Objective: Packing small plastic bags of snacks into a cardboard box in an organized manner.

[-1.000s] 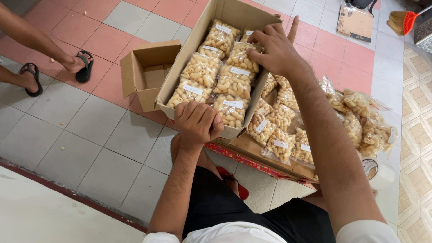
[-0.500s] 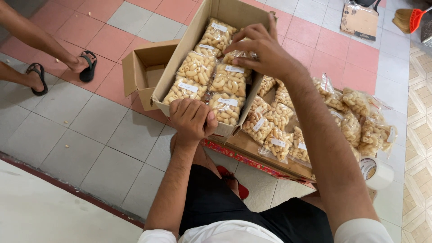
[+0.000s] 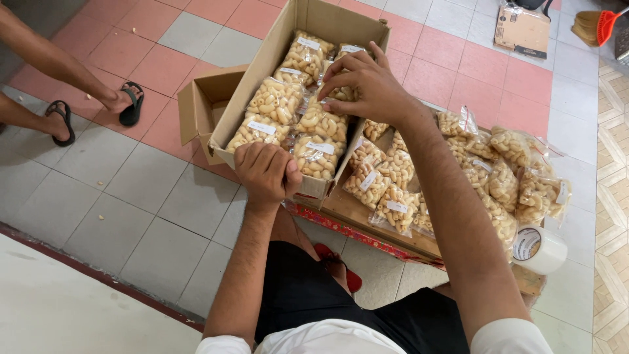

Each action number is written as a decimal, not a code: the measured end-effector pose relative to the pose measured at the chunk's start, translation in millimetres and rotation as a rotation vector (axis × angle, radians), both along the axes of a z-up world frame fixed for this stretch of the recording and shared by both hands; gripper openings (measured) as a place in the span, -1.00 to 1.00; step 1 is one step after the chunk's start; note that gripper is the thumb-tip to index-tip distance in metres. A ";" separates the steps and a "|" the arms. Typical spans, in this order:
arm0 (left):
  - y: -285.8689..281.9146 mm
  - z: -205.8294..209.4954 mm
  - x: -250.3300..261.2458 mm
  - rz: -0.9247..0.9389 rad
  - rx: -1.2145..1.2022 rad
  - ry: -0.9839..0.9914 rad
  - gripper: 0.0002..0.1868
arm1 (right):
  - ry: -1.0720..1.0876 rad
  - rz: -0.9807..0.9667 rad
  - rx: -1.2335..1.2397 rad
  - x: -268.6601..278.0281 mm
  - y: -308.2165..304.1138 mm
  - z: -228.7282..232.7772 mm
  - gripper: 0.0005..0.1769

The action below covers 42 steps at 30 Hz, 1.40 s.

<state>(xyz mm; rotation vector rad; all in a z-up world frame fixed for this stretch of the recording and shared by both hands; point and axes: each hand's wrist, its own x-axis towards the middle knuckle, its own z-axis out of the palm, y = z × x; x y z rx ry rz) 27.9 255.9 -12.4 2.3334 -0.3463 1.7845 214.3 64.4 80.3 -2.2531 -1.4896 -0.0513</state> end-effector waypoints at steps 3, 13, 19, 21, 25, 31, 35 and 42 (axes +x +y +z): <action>-0.4 -0.9 0.0 0.003 -0.005 -0.002 -0.56 | -0.038 -0.009 0.035 1.1 -1.8 -6.0 -0.64; -2.8 -0.3 0.5 0.029 -0.006 -0.011 -0.54 | -0.089 -0.011 0.166 -13.0 -12.9 -12.0 -0.41; -2.6 -1.2 1.2 0.025 -0.010 -0.023 -0.52 | 0.005 -0.097 0.297 -39.1 -21.3 -46.4 -0.08; -2.9 -1.6 1.3 0.039 -0.009 -0.031 -0.53 | 0.073 -0.100 0.418 -56.5 -30.8 -54.5 -0.17; 4.6 -11.8 6.0 0.032 -0.017 -0.026 -0.54 | 0.075 -0.104 0.449 -71.9 -40.4 -71.7 -0.23; 17.0 -27.4 13.9 0.013 0.053 -0.101 -0.54 | 0.091 -0.189 0.392 -104.6 -57.0 -78.2 -0.22; 18.7 -28.8 14.2 0.011 0.047 -0.096 -0.56 | 0.197 -0.313 0.358 -98.7 -86.6 -105.3 -0.34; 20.5 -34.5 15.8 0.004 0.039 -0.104 -0.55 | 0.172 -0.942 0.306 -35.4 -143.0 -176.1 -0.51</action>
